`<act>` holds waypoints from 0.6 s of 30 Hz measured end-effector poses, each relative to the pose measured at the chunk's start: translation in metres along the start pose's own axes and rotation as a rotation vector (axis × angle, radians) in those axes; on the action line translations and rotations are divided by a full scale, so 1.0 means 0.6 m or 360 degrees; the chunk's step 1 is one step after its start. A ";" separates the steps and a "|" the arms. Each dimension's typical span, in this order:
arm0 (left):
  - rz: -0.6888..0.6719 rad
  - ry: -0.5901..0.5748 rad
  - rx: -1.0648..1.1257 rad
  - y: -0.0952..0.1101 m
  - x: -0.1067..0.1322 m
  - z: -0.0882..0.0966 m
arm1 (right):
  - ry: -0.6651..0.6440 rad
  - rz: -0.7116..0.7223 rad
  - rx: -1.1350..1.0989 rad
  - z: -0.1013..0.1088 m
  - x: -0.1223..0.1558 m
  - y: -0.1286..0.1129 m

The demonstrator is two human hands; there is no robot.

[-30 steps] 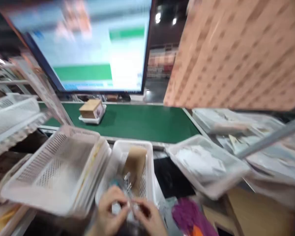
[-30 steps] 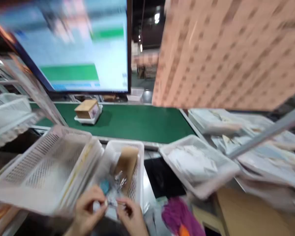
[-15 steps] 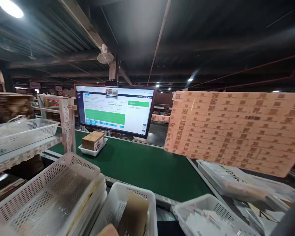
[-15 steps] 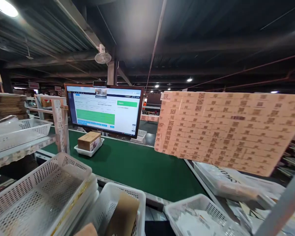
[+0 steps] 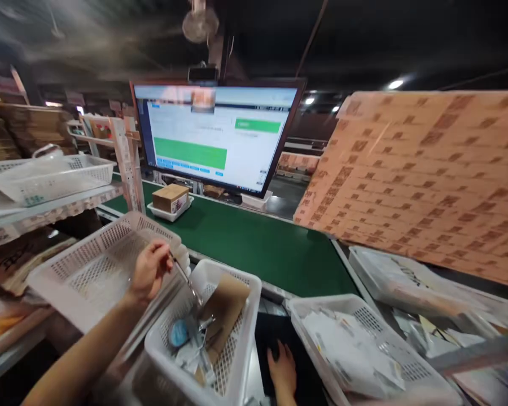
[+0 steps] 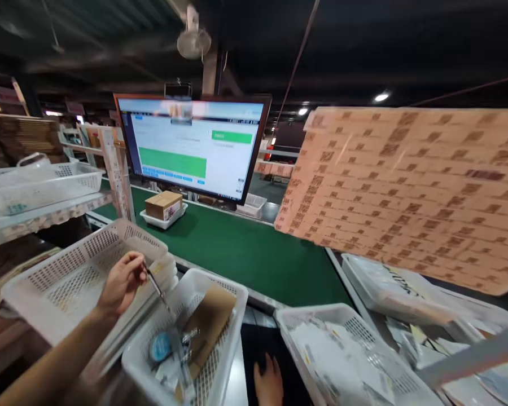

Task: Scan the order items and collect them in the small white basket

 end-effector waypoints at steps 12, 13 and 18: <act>0.0074 0.0112 0.0028 0.017 0.009 -0.025 | -0.0095 0.0121 0.0076 -0.057 0.055 0.050; 0.0071 0.0107 0.0016 0.016 0.011 -0.025 | -0.0087 0.0129 0.0063 -0.059 0.057 0.052; 0.0020 0.0036 -0.0114 -0.014 0.013 -0.015 | -0.0062 0.0138 -0.0008 -0.061 0.064 0.048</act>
Point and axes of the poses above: each hand's wrist, its own x-axis away from the middle knuckle, its own z-axis out of the back of the hand, y = z × x, the point moved 1 cm from there along -x, towards the middle knuckle, and after that the axes turned 4 degrees about y, right-handed, at the moved point
